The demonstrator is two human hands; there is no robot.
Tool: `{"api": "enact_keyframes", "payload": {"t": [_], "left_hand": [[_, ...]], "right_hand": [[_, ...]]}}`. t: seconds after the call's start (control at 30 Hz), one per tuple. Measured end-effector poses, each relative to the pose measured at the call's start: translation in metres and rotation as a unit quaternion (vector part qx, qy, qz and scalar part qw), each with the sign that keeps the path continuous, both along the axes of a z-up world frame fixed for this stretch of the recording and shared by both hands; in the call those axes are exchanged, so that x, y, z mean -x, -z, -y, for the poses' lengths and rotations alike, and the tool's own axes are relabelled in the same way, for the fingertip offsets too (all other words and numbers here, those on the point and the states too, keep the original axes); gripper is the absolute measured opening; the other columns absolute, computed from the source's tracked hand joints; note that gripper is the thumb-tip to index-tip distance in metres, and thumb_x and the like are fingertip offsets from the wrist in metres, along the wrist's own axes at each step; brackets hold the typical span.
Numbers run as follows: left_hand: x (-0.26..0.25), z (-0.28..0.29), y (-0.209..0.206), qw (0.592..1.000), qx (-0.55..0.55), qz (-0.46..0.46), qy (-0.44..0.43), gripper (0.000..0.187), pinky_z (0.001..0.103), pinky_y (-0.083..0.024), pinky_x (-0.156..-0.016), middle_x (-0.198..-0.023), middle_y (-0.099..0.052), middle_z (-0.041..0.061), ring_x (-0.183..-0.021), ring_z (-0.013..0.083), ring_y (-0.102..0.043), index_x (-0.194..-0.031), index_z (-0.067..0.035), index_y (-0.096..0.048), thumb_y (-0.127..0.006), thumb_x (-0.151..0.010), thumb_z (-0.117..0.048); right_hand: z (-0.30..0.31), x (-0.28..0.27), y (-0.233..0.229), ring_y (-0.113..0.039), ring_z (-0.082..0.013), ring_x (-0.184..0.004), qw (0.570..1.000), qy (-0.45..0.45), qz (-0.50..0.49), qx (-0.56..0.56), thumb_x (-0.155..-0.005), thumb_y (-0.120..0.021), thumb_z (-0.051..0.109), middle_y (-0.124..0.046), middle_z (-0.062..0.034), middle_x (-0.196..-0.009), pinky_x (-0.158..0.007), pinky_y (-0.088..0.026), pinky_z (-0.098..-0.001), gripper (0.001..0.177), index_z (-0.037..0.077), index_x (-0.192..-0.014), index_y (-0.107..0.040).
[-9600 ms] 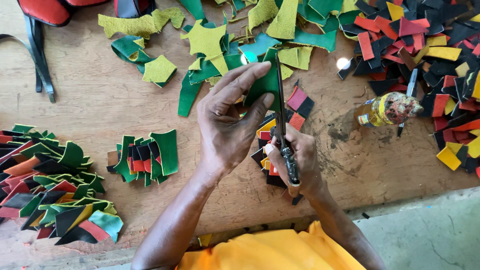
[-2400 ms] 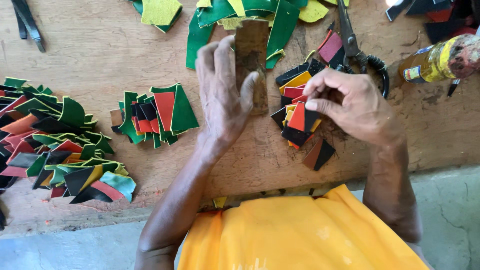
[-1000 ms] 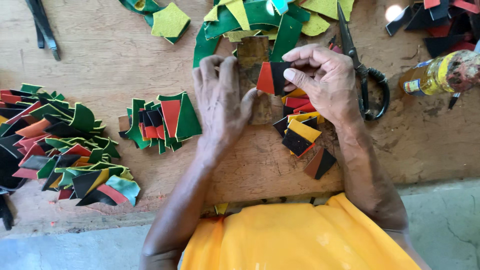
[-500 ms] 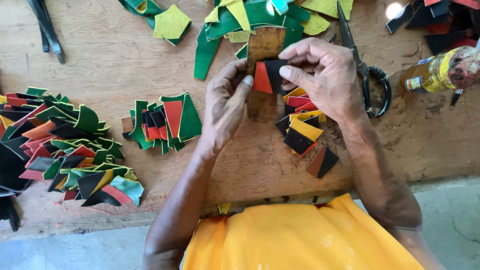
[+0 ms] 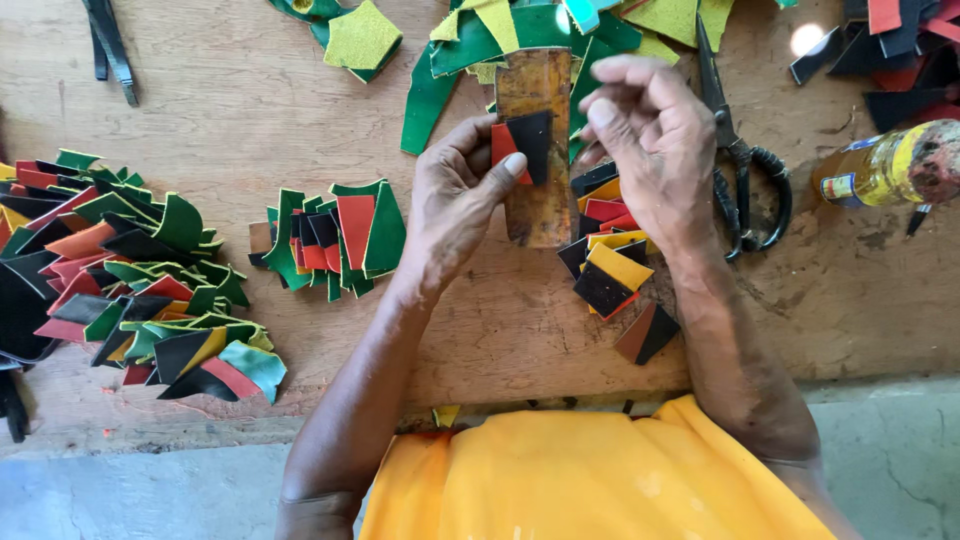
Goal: The person uses shears to cut small rectangular pieces of multicolored material on a wooden workbench. They repeatedly pick up pieces, trim edges, and place the cut pieces into a growing pile. A glue bottle and other scraps are visible nearby.
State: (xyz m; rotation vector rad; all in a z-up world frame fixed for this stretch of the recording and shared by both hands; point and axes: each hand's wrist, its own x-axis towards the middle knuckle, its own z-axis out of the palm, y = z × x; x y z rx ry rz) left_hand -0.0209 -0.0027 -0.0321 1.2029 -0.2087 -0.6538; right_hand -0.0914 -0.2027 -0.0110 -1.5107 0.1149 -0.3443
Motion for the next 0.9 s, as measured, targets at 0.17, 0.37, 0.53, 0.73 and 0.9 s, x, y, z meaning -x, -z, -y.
{"api": "enact_keyframes", "payload": {"t": [0.17, 0.37, 0.53, 0.73, 0.9], "left_hand": [[0.001, 0.001, -0.001, 0.999, 0.009, -0.036, 0.022, 0.038, 0.026, -0.059, -0.087, -0.117, -0.075, 0.011, -0.102, 0.0109, -0.069, -0.135, 0.002, -0.055, -0.069, -0.1, -0.002], [0.001, 0.001, -0.005, 0.997, 0.013, -0.066, 0.032, 0.033, 0.027, -0.061, -0.085, -0.114, -0.075, 0.01, -0.1, 0.0111, -0.07, -0.13, 0.001, -0.056, -0.067, -0.1, -0.005], [0.001, 0.0, 0.001, 0.996, 0.014, -0.088, 0.026, 0.029, 0.025, -0.059, -0.08, -0.113, -0.073, 0.006, -0.097, 0.0092, -0.068, -0.13, 0.0, -0.06, -0.064, -0.104, -0.011], [0.003, 0.003, 0.009, 0.999, 0.015, -0.047, 0.007, 0.03, 0.024, -0.055, -0.086, -0.116, -0.072, 0.005, -0.1, 0.0079, -0.066, -0.13, 0.002, -0.064, -0.067, -0.103, -0.009], [0.002, 0.004, 0.005, 0.998, 0.006, -0.057, 0.008, 0.033, 0.025, -0.056, -0.089, -0.116, -0.073, 0.008, -0.102, 0.0096, -0.067, -0.131, 0.005, -0.064, -0.068, -0.1, -0.006]], "right_hand": [[0.001, 0.008, 0.001, -0.065, -0.0139, -0.102, 0.996, -0.033, -0.019, 0.078, -0.102, -0.074, 0.008, -0.065, -0.0108, -0.114, -0.09, -0.061, -0.0298, 0.037, -0.004, -0.133, -0.058], [-0.002, 0.014, -0.002, -0.066, -0.0126, -0.105, 0.985, 0.004, 0.021, 0.17, -0.106, -0.078, 0.005, -0.061, -0.0101, -0.122, -0.09, -0.063, -0.0234, 0.043, 0.002, -0.141, -0.053], [-0.006, 0.014, 0.001, -0.068, -0.014, -0.103, 0.983, 0.005, 0.016, 0.185, -0.106, -0.079, 0.003, -0.063, -0.0115, -0.123, -0.091, -0.064, -0.0247, 0.046, 0.004, -0.143, -0.053], [-0.008, 0.012, -0.006, -0.067, -0.0079, -0.095, 0.978, 0.028, -0.05, 0.202, -0.1, -0.082, 0.013, -0.069, -0.0079, -0.115, -0.079, -0.058, -0.0207, 0.053, 0.004, -0.143, -0.052], [-0.004, 0.01, -0.007, -0.056, -0.0019, -0.078, 0.973, 0.029, -0.108, 0.202, -0.097, -0.082, 0.018, -0.07, -0.0031, -0.104, -0.064, -0.046, -0.0158, 0.048, 0.002, -0.137, -0.059]]}}
